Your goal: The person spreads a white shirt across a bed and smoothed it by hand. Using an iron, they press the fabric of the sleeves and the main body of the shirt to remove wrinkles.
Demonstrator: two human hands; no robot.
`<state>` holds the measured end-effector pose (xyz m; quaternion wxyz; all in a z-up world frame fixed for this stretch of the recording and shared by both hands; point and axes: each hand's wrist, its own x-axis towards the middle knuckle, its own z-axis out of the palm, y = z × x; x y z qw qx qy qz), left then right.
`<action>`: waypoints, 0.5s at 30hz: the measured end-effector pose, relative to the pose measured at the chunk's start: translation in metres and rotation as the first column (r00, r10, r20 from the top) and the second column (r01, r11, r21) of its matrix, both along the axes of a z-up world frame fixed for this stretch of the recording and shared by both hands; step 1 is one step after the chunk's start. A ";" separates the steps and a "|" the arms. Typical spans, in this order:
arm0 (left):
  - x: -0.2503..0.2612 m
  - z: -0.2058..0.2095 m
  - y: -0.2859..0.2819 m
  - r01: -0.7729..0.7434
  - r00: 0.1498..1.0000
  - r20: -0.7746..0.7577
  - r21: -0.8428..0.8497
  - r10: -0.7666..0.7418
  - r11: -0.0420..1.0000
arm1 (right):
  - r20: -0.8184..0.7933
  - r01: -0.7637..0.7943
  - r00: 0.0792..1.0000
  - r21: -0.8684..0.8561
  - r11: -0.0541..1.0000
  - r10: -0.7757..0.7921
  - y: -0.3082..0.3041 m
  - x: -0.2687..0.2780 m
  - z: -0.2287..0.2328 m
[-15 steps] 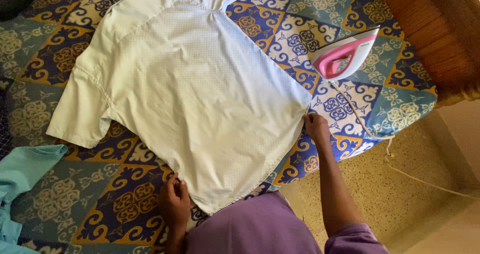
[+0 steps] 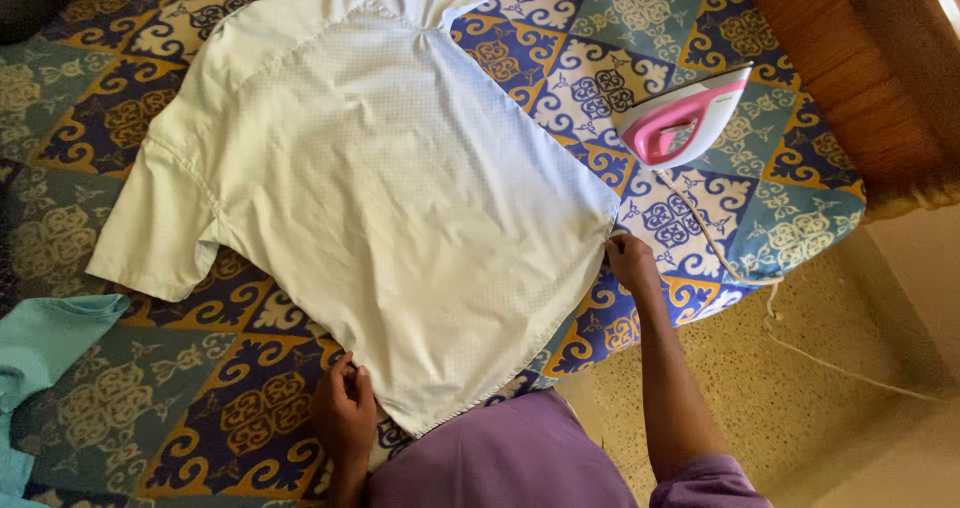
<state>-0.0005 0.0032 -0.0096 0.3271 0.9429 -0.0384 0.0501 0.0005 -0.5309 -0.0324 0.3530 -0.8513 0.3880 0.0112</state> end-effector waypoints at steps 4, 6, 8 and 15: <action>0.000 0.002 -0.001 -0.007 1.000 -0.019 0.018 0.007 1.000 | -0.004 -0.034 0.999 -0.005 0.999 0.034 -0.005 -0.001 -0.003; 0.001 0.007 -0.003 -0.027 0.998 -0.051 0.027 0.029 0.999 | -0.004 -0.043 0.999 0.013 0.999 0.043 -0.009 -0.001 -0.007; 0.000 0.012 -0.004 -0.059 0.988 -0.142 0.008 0.060 0.998 | -0.008 -0.044 0.999 0.058 0.997 0.045 -0.014 -0.002 -0.012; 0.000 0.008 -0.002 0.009 1.000 -0.005 0.004 -0.009 1.000 | -0.005 -0.052 0.999 0.026 0.998 0.052 -0.029 -0.008 -0.034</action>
